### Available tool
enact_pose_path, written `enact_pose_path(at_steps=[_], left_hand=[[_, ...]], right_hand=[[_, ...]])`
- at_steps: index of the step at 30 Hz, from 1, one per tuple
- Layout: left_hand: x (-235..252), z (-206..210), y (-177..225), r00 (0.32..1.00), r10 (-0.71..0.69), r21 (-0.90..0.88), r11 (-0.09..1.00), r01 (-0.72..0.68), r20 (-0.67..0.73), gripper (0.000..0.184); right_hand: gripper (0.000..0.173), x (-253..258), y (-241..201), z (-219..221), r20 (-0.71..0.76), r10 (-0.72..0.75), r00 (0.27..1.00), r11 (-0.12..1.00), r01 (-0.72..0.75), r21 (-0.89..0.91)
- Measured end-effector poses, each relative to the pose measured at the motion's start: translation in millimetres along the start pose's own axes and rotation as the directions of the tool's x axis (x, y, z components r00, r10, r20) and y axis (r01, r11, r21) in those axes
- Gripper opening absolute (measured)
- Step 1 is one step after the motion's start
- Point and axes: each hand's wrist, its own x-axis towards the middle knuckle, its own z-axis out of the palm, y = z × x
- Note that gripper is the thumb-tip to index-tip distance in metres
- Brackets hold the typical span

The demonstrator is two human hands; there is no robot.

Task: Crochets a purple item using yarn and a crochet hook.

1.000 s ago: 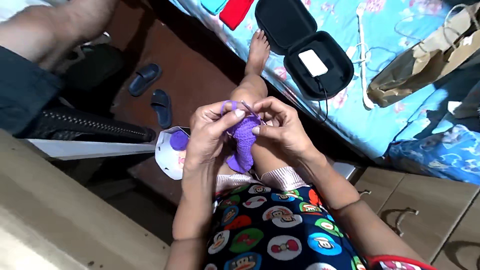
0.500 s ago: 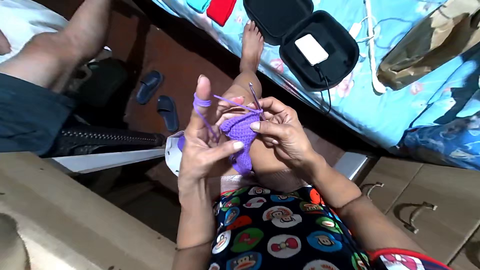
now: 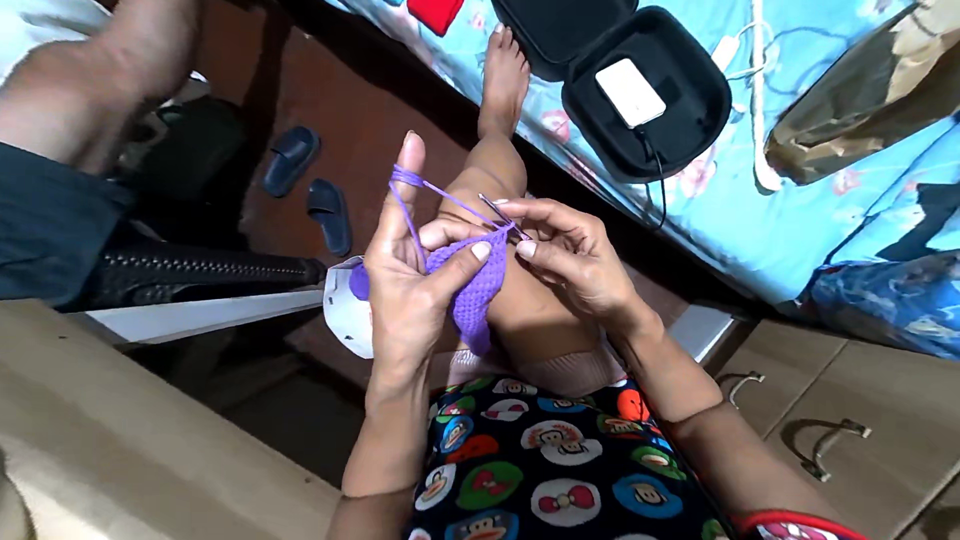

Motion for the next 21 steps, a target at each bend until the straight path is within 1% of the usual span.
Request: enact_pose_path(at_steps=[2, 3, 4, 6, 9, 12, 17, 21], left_hand=[[-1, 2, -1, 1.000, -0.001, -0.015, 1.000, 0.001, -0.015, 0.091], [-1, 2, -1, 1.000, 0.000, -0.008, 1.000, 0.000, -0.016, 0.092], [-1, 1, -1, 1.000, -0.001, -0.008, 1.000, 0.001, -0.015, 0.092], [-1, 0, 0, 1.000, -0.008, -0.019, 1.000, 0.008, -0.013, 0.091], [-3, -3, 2, 1.000, -0.020, -0.029, 0.999, 0.019, -0.016, 0.090], [-4, -5, 4, 0.999, -0.029, -0.016, 0.999, 0.028, -0.030, 0.089], [0, -9, 3, 0.997, -0.055, -0.021, 0.998, 0.054, -0.057, 0.084], [-4, -9, 6, 0.996, -0.075, 0.013, 0.997, 0.076, -0.040, 0.087]], right_hand=[[0.040, 1, 2, -4, 0.014, -0.005, 1.000, 0.999, 0.004, 0.053], [0.041, 2, 2, -5, 0.023, -0.022, 0.999, 0.999, 0.021, 0.044], [0.041, 2, 2, -6, 0.036, -0.053, 0.998, 0.999, 0.053, 0.003], [0.040, 2, -1, -9, 0.090, -0.134, 0.987, 0.978, 0.146, -0.149], [0.036, 3, -2, -13, 0.164, -0.238, 0.957, 0.902, 0.280, -0.329], [0.035, 5, -2, -20, 0.217, -0.264, 0.940, 0.820, 0.337, -0.462], [0.040, 7, 0, -32, 0.304, -0.271, 0.913, 0.685, 0.405, -0.606], [0.042, 6, -1, -37, 0.334, -0.289, 0.897, 0.603, 0.442, -0.664]])
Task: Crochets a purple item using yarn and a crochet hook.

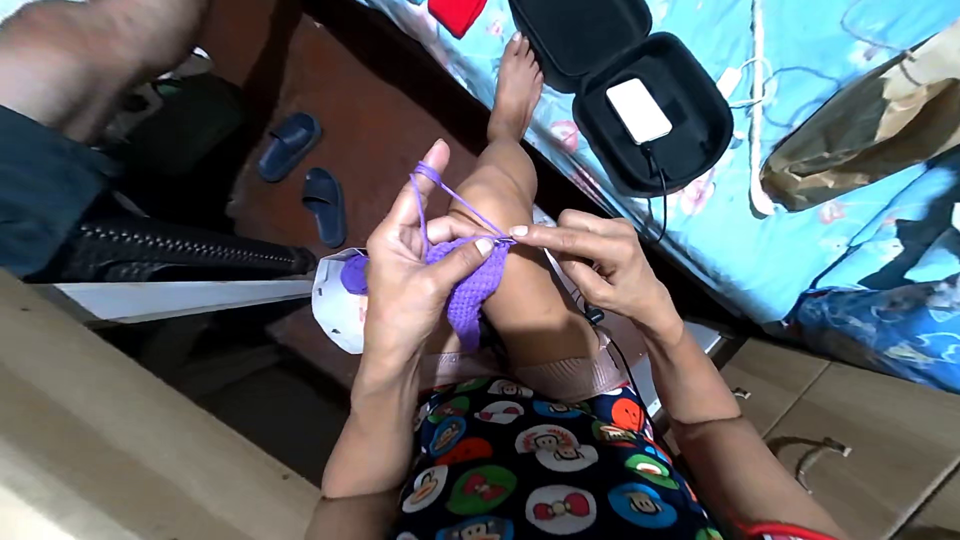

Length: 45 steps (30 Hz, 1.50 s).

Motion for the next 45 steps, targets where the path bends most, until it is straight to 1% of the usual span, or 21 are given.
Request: enact_pose_path(at_steps=[4, 7, 9, 11, 14, 22, 25, 28, 30, 31, 32, 33, 35, 36, 37, 38, 39, 40, 42, 44, 45], left_hand=[[-1, -1, -1, 1.000, 0.008, 0.031, 0.999, -0.008, 0.007, 0.086], [3, 0, -2, 1.000, -0.016, 0.018, 1.000, 0.016, -0.023, 0.082], [4, 0, -3, 1.000, -0.013, 0.038, 0.999, 0.014, -0.026, 0.082], [4, 0, -3, 1.000, -0.008, 0.054, 0.998, 0.009, -0.023, 0.083], [3, 1, -3, 1.000, -0.008, 0.048, 0.999, 0.009, -0.023, 0.081], [2, 5, -4, 1.000, 0.002, 0.075, 0.997, 0.001, -0.031, 0.080], [3, 6, -4, 0.999, -0.006, 0.078, 0.997, 0.010, -0.042, 0.079], [4, 7, -5, 0.999, 0.010, 0.077, 0.997, -0.006, -0.050, 0.078], [-1, 14, -7, 0.993, 0.063, 0.168, 0.985, -0.046, -0.097, 0.083], [-3, 20, -11, 0.983, 0.133, 0.220, 0.970, -0.102, -0.129, 0.085], [-4, 26, -17, 0.963, 0.238, 0.252, 0.947, -0.200, -0.129, 0.086], [-4, 30, -26, 0.925, 0.357, 0.296, 0.904, -0.309, -0.126, 0.084], [-5, 36, -43, 0.817, 0.562, 0.411, 0.779, -0.473, -0.125, 0.074], [-5, 37, -48, 0.775, 0.622, 0.457, 0.725, -0.515, -0.113, 0.069], [-6, 37, -51, 0.757, 0.644, 0.470, 0.703, -0.533, -0.106, 0.065], [-7, 38, -51, 0.773, 0.625, 0.445, 0.726, -0.525, -0.109, 0.065], [-8, 37, -48, 0.816, 0.566, 0.374, 0.787, -0.491, -0.120, 0.068], [-8, 35, -42, 0.869, 0.477, 0.270, 0.861, -0.432, -0.131, 0.072], [-5, 25, -29, 0.950, 0.279, 0.075, 0.960, -0.271, -0.139, 0.081], [-2, 14, -18, 0.984, 0.137, 0.003, 0.990, -0.138, -0.112, 0.080], [0, 10, -14, 0.992, 0.092, -0.025, 0.995, -0.094, -0.084, 0.078]], right_hand=[[0.039, -2, 2, -2, -0.018, -0.042, 0.999, 0.995, 0.041, -0.094], [0.039, -3, 4, -2, -0.024, -0.077, 0.997, 0.985, 0.072, -0.157], [0.040, -5, 3, -3, -0.019, -0.073, 0.997, 0.978, 0.067, -0.198], [0.039, -6, 0, -4, -0.018, -0.066, 0.998, 0.973, 0.060, -0.222], [0.038, -7, 2, -5, -0.031, -0.100, 0.995, 0.963, 0.089, -0.253], [0.035, -8, -4, -3, -0.058, -0.104, 0.993, 0.943, 0.080, -0.323], [0.035, -9, -2, -2, -0.071, -0.102, 0.992, 0.957, 0.079, -0.279], [0.034, -10, -1, 2, -0.096, -0.036, 0.995, 0.996, 0.027, -0.091], [0.033, -9, -9, 8, -0.114, 0.057, 0.992, 0.998, -0.053, 0.034], [0.033, -8, -15, 11, -0.123, 0.101, 0.987, 0.994, -0.094, 0.058], [0.032, -7, -22, 13, -0.131, 0.146, 0.981, 0.988, -0.138, 0.069], [0.031, -6, -29, 15, -0.135, 0.195, 0.971, 0.979, -0.185, 0.081], [0.035, -3, -39, 16, -0.125, 0.294, 0.948, 0.951, -0.277, 0.136], [0.036, 0, -43, 17, -0.123, 0.346, 0.930, 0.927, -0.318, 0.198], [0.037, 1, -46, 18, -0.121, 0.394, 0.911, 0.894, -0.350, 0.279], [0.037, 3, -48, 18, -0.115, 0.423, 0.899, 0.861, -0.358, 0.361], [0.036, 3, -47, 19, -0.117, 0.418, 0.901, 0.849, -0.341, 0.403], [0.034, 2, -43, 19, -0.139, 0.371, 0.918, 0.876, -0.296, 0.381], [0.023, -1, -30, 20, -0.207, 0.185, 0.961, 0.972, -0.148, 0.183], [0.016, -5, -17, 18, -0.248, 0.007, 0.969, 0.999, -0.020, -0.048], [0.015, -7, -13, 17, -0.253, -0.052, 0.966, 0.992, 0.021, -0.123]])
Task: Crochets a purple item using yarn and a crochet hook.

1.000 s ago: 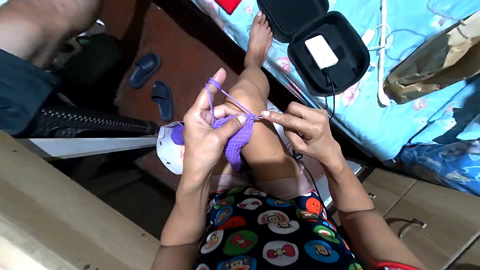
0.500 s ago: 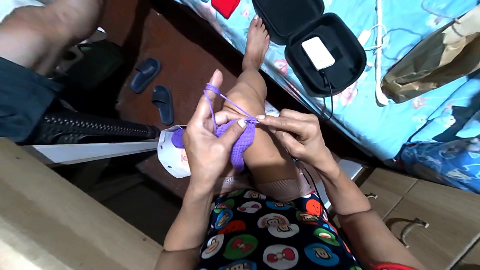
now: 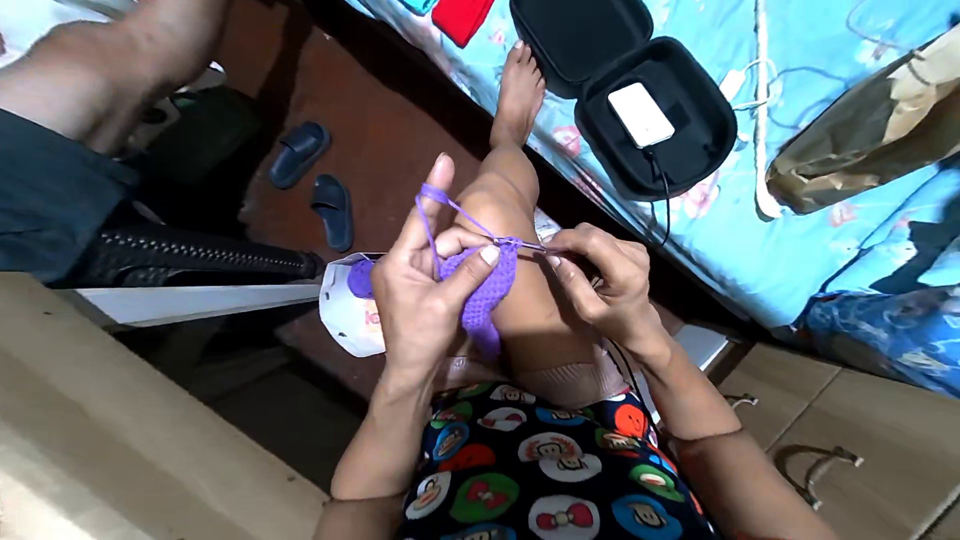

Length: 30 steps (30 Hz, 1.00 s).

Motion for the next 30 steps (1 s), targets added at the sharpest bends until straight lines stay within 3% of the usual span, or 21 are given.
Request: enact_pose_path(at_steps=[7, 14, 16, 19, 24, 27, 30], left_hand=[[9, -14, 9, 0.979, -0.095, -0.081, 0.990, 0.111, 0.182, 0.072], [12, -15, 11, 0.977, -0.139, -0.034, 0.989, 0.147, 0.158, 0.067], [11, -15, 11, 0.981, -0.111, 0.025, 0.994, 0.109, 0.157, 0.067], [4, -5, 10, 0.989, -0.002, 0.197, 0.980, -0.028, 0.150, 0.071], [0, 10, 2, 0.991, 0.082, 0.213, 0.972, -0.103, 0.104, 0.063], [3, 3, 3, 0.996, 0.045, 0.156, 0.986, -0.057, 0.079, 0.062], [5, 0, 5, 0.998, 0.018, 0.097, 0.995, -0.025, 0.065, 0.062]], right_hand=[[0.015, -1, 10, -8, 0.013, -0.136, 0.991, 0.986, 0.136, -0.098], [0.015, -5, 19, -16, 0.060, -0.130, 0.990, 0.991, 0.132, -0.029], [0.015, -5, 20, -17, 0.073, -0.096, 0.993, 0.994, 0.092, 0.054], [0.018, 0, 12, -16, 0.129, 0.056, 0.990, 0.957, -0.090, 0.274], [0.030, 5, -3, -10, 0.240, 0.250, 0.938, 0.722, -0.346, 0.599], [0.030, 6, 1, -12, 0.248, 0.249, 0.936, 0.741, -0.348, 0.574], [0.030, 8, 8, -15, 0.251, 0.169, 0.953, 0.871, -0.263, 0.415]])
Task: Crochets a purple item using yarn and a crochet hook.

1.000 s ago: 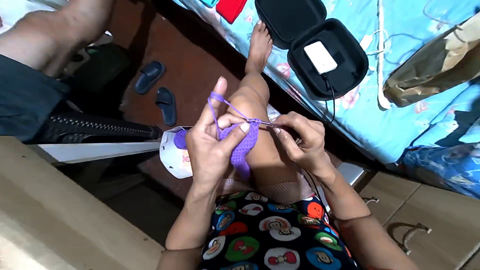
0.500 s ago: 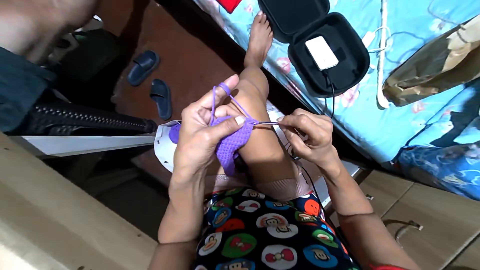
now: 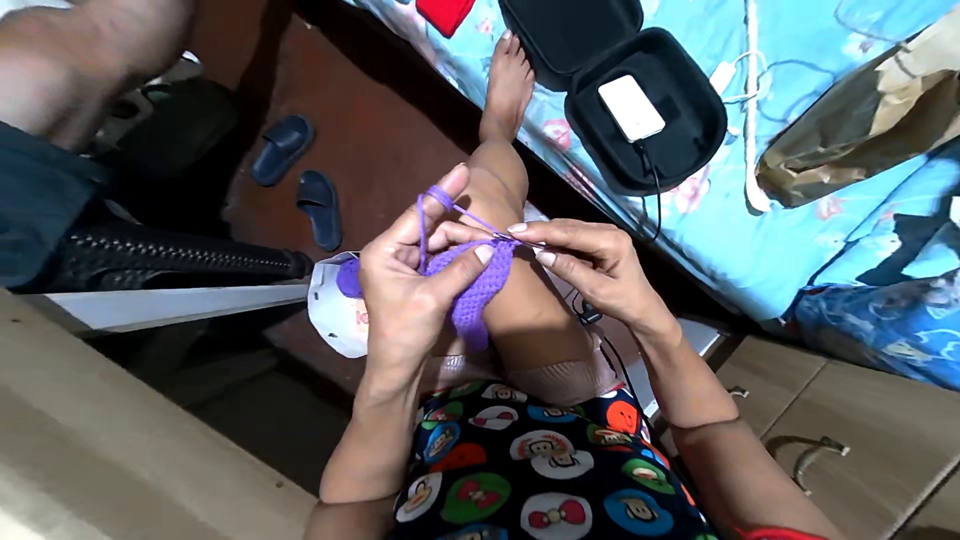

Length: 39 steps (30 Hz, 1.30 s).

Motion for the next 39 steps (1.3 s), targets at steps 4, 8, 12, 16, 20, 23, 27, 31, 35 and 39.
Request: enact_pose_path(at_steps=[4, 8, 12, 16, 20, 23, 27, 31, 35, 39], left_hand=[[1, 1, 2, 0.999, -0.017, 0.008, 1.000, 0.018, -0.031, 0.062], [3, 2, 1, 0.998, -0.007, 0.039, 0.999, 0.010, -0.068, 0.063], [3, 3, 2, 0.997, -0.021, 0.050, 0.998, 0.024, -0.069, 0.063], [2, 3, 2, 0.998, -0.021, 0.059, 0.998, 0.025, -0.064, 0.062], [0, 2, 2, 0.999, -0.003, 0.087, 0.996, 0.006, -0.039, 0.065], [-1, 2, 1, 0.999, -0.009, 0.105, 0.994, 0.014, -0.046, 0.066], [1, 2, 1, 0.997, -0.036, 0.061, 0.997, 0.040, -0.070, 0.062], [-2, 5, 1, 0.999, 0.011, 0.147, 0.989, -0.004, -0.046, 0.068], [-10, 20, -25, 0.896, 0.441, 0.492, 0.794, -0.356, -0.063, 0.058], [-15, 29, -40, 0.791, 0.609, 0.603, 0.654, -0.458, -0.060, 0.037]], right_hand=[[0.039, 2, 5, -12, 0.052, -0.080, 0.995, 0.955, 0.091, -0.282], [0.038, 3, 9, -19, 0.095, -0.205, 0.974, 0.866, 0.226, -0.447], [0.037, 4, 7, -19, 0.101, -0.248, 0.964, 0.785, 0.261, -0.562], [0.034, 3, 4, -17, 0.104, -0.271, 0.957, 0.732, 0.275, -0.623], [0.035, 2, 2, -14, 0.102, -0.286, 0.953, 0.688, 0.278, -0.671], [0.033, 1, 0, -11, 0.094, -0.280, 0.955, 0.686, 0.268, -0.677], [0.032, 1, 4, -9, 0.072, -0.275, 0.959, 0.739, 0.259, -0.622], [0.034, -2, 6, -5, 0.003, -0.205, 0.979, 0.868, 0.183, -0.461], [0.035, -5, -10, 14, -0.096, -0.015, 0.995, 0.933, -0.021, -0.358], [0.038, 0, -26, 28, -0.131, 0.251, 0.959, 0.967, -0.241, 0.087]])
